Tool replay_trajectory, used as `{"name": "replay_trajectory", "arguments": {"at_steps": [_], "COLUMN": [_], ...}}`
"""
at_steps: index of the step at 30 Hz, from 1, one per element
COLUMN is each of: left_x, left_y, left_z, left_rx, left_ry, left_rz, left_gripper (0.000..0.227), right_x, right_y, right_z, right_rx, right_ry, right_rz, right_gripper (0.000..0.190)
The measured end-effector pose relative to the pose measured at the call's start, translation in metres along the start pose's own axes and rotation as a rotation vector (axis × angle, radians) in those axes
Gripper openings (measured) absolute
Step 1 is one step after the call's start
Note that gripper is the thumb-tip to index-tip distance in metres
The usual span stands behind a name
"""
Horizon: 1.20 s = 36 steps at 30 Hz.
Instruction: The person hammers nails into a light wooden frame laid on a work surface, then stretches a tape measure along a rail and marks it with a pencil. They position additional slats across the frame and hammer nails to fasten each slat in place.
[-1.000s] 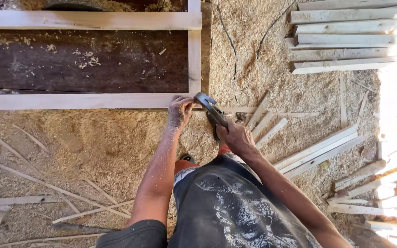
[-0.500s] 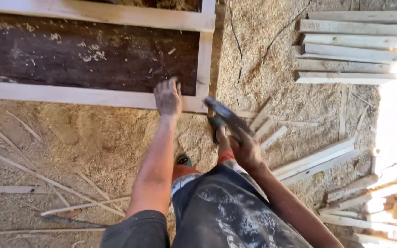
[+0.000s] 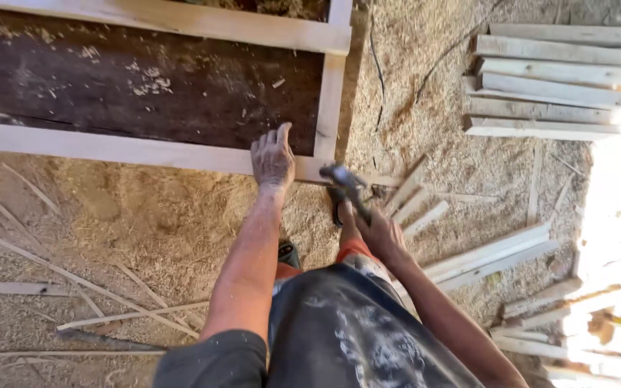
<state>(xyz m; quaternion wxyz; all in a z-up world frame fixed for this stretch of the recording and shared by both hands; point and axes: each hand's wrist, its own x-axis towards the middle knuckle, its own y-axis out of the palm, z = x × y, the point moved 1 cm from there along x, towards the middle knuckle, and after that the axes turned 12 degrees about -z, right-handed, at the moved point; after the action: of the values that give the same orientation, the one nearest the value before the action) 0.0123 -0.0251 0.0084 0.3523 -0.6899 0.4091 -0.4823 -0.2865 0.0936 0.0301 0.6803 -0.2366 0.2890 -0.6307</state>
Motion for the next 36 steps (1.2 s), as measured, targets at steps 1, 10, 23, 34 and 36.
{"name": "replay_trajectory", "arguments": {"at_steps": [1,10,23,34,36], "left_x": [-0.008,0.001,0.006,0.003,-0.014], "left_y": [-0.006,-0.023,-0.021,-0.026,-0.007], "left_z": [-0.005,-0.013,-0.018,-0.022,-0.006], "left_rx": [-0.005,0.012,0.016,0.043,0.028], "left_ry": [-0.004,-0.032,-0.023,-0.016,-0.083], "left_rz": [0.011,0.062,0.089,0.043,0.144], "left_gripper": [0.040,0.042,0.041,0.036,0.030], "right_x": [0.001,-0.012,0.018,0.020,0.004], "right_y": [-0.012,0.000,-0.016,-0.032,-0.048], "right_z": [0.018,-0.004,0.008,-0.031,-0.041], "right_rx": [-0.007,0.164,-0.264,-0.034,-0.050], "right_ry": [0.009,-0.519,-0.098,-0.030,0.064], "right_rz": [0.006,-0.382,0.133,0.189,0.187], "right_gripper": [0.018,0.025,0.026,0.030,0.032]}}
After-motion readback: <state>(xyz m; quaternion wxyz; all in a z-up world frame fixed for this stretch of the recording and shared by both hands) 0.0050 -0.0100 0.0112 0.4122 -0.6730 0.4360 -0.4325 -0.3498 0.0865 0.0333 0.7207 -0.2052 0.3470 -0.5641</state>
